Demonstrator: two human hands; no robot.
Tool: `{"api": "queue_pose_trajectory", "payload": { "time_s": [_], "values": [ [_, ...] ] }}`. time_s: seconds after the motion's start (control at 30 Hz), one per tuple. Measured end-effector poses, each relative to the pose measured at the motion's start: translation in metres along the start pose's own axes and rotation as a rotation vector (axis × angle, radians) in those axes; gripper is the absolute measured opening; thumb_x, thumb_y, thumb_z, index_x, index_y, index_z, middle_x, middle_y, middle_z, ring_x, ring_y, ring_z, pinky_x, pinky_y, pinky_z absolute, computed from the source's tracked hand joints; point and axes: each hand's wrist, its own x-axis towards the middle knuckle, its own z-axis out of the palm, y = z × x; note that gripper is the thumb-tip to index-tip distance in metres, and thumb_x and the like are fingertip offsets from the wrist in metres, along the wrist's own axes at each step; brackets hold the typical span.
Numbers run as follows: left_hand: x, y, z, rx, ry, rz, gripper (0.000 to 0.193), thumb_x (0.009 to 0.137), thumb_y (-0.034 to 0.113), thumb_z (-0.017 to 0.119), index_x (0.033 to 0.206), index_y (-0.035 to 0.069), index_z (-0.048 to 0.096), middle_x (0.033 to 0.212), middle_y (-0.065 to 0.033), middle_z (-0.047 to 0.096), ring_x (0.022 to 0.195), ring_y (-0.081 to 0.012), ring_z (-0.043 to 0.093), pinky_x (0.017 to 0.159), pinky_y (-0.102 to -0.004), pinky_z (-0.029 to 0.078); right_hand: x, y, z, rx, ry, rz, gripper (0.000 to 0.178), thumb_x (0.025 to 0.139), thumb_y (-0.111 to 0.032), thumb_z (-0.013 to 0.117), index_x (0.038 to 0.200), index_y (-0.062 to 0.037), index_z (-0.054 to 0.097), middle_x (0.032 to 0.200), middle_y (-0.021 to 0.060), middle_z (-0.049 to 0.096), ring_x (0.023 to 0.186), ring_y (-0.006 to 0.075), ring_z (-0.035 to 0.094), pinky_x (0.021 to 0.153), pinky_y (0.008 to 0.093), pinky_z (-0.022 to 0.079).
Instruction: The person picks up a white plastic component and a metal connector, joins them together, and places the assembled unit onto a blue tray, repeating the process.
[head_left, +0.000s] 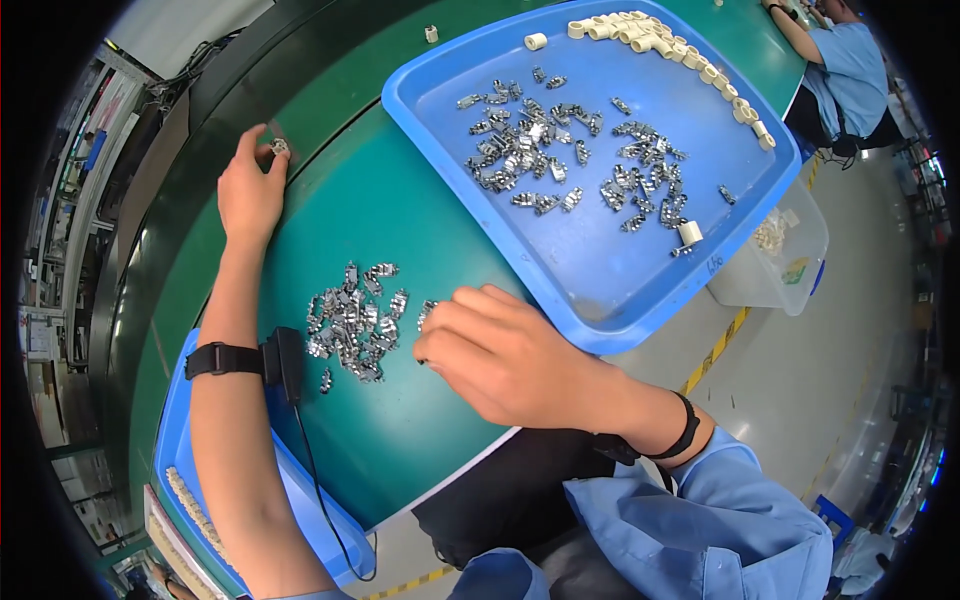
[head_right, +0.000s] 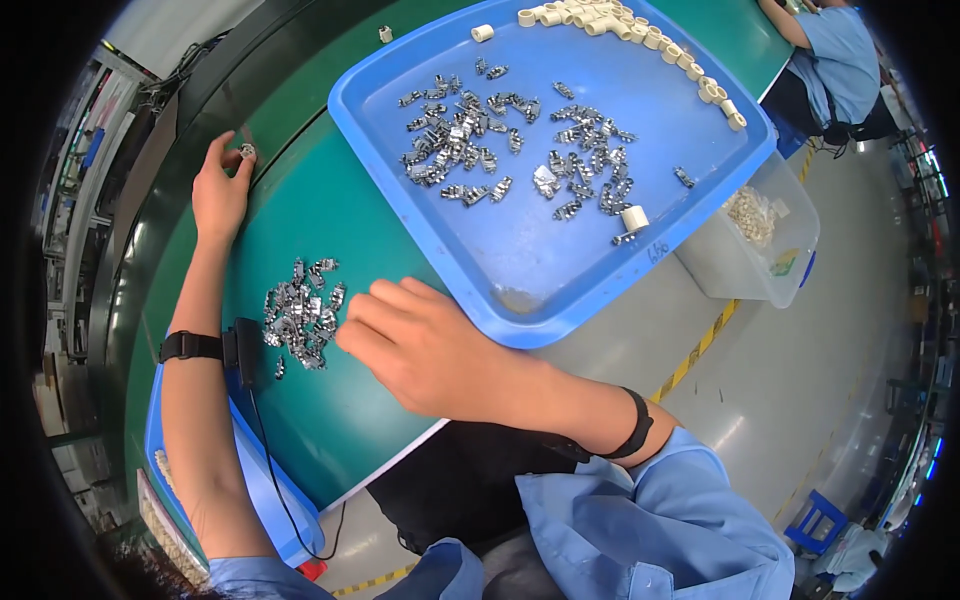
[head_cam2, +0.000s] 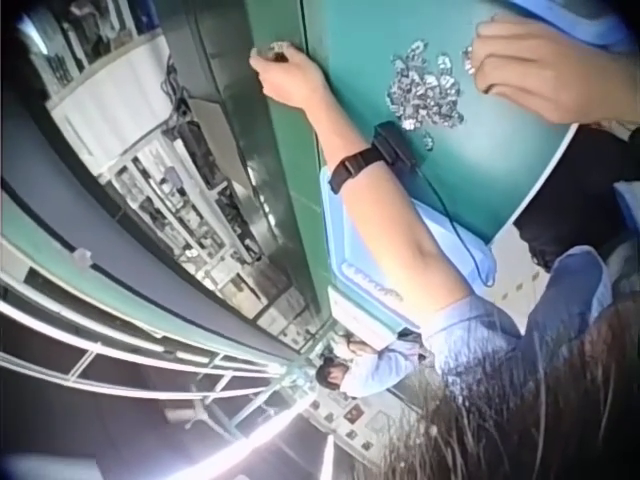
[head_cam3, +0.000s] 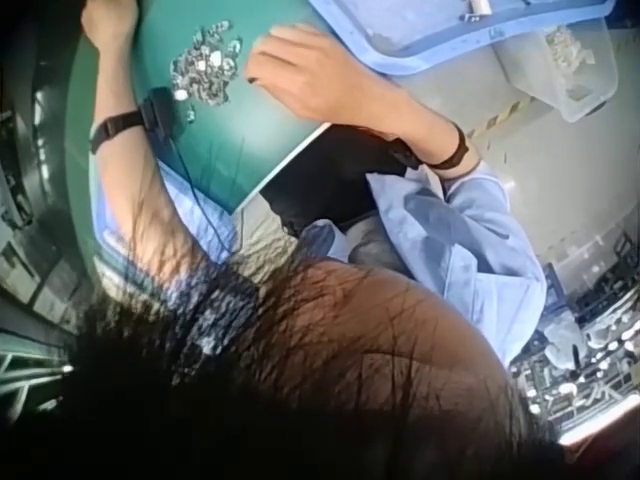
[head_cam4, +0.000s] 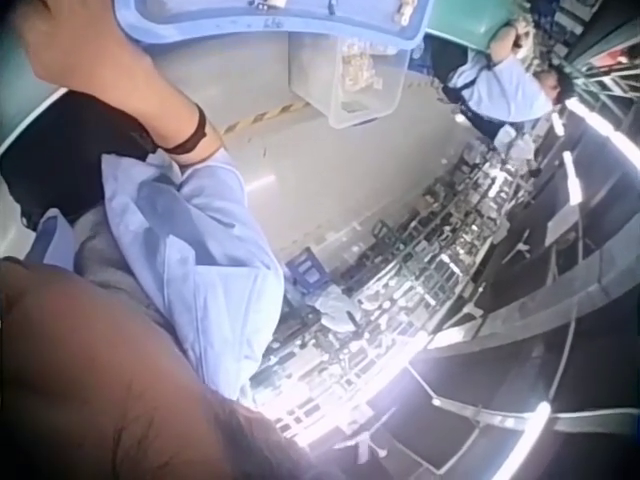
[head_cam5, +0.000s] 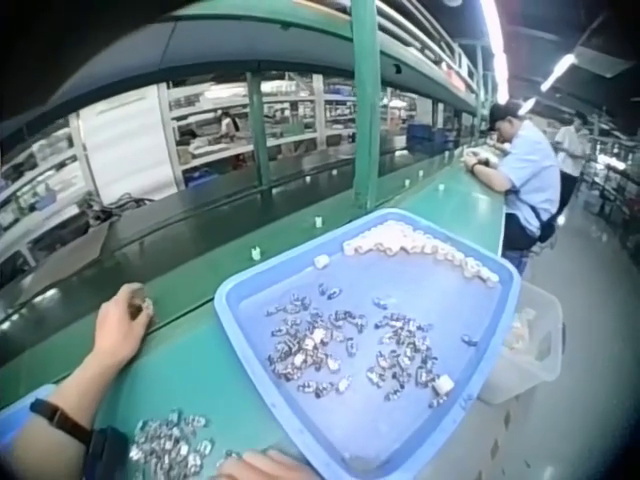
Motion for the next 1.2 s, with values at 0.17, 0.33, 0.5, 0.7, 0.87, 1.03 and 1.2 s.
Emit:
{"api": "queue_pose_trajectory", "payload": {
  "time_s": [0.17,0.33,0.5,0.7,0.87,1.03,1.2],
  "values": [
    [-0.018,0.011,-0.043,-0.149,0.135,0.109,0.048,0.094,0.026,0.073,0.137,0.007,0.062,0.126,-0.0132,0.071,0.114,-0.0255,0.069,0.097,-0.0402,0.053,0.001,-0.005,-0.001,0.286,0.05,0.011,0.021,0.083,0.006,0.07,0.102,-0.0012,0.068,0.094,0.0115,0.064,0.08,0.0307,0.064,0.069,0.0395,0.052],
    [-0.094,0.045,-0.168,-0.229,0.038,0.165,0.045,0.096,0.022,0.072,0.134,0.0,0.062,0.121,-0.0123,0.071,0.114,-0.0212,0.066,0.101,-0.0371,0.05,0.004,-0.006,-0.004,0.269,-0.027,-0.051,0.031,0.084,0.006,0.072,0.114,-0.0014,0.073,0.096,0.0126,0.069,0.078,0.0297,0.068,0.066,0.0369,0.055],
    [-0.19,0.029,-0.294,-0.197,-0.115,-0.005,0.028,0.099,0.015,0.067,0.12,-0.002,0.068,0.11,-0.0088,0.072,0.109,-0.0168,0.066,0.1,-0.0318,0.049,0.003,-0.011,-0.014,0.208,-0.094,0.003,0.024,0.084,0.007,0.073,0.107,0.0009,0.076,0.097,0.013,0.074,0.083,0.0258,0.071,0.074,0.0326,0.057],
    [-0.321,-0.111,-0.382,0.172,-0.101,-0.408,0.019,0.099,0.012,0.064,0.115,0.003,0.071,0.104,-0.0082,0.074,0.105,-0.0136,0.068,0.09,-0.0277,0.05,0.003,-0.016,-0.004,0.177,-0.145,-0.042,0.019,0.084,0.012,0.07,0.101,0.0038,0.074,0.095,0.0146,0.074,0.083,0.0269,0.07,0.073,0.0335,0.056],
    [-0.396,-0.187,-0.351,0.526,-0.081,-0.527,0.018,0.093,0.021,0.07,0.105,0.009,0.074,0.102,-0.0071,0.074,0.1,-0.0237,0.069,0.091,-0.04,0.047,0.011,-0.03,0.0,-0.028,-0.157,-0.207,0.018,0.085,0.013,0.068,0.099,0.0042,0.073,0.094,0.0146,0.072,0.079,0.0249,0.067,0.068,0.0331,0.053],
    [-0.39,-0.211,-0.324,0.784,-0.053,-0.496,0.02,0.09,0.027,0.072,0.102,0.012,0.075,0.102,-0.0052,0.072,0.103,-0.0258,0.065,0.093,-0.0438,0.044,0.002,-0.039,0.008,0.063,-0.178,-0.112,0.019,0.085,0.013,0.067,0.101,0.0044,0.072,0.094,0.0121,0.066,0.075,0.0229,0.063,0.062,0.0321,0.049],
    [-0.373,-0.215,-0.315,0.781,-0.105,-0.626,0.023,0.088,0.029,0.073,0.103,0.012,0.074,0.104,-0.0042,0.07,0.108,-0.0255,0.064,0.092,-0.0429,0.044,0.003,-0.046,0.008,0.073,-0.208,-0.048,0.018,0.085,0.013,0.067,0.101,0.005,0.071,0.095,0.0106,0.062,0.075,0.0223,0.063,0.061,0.0317,0.047]
  ]
}}
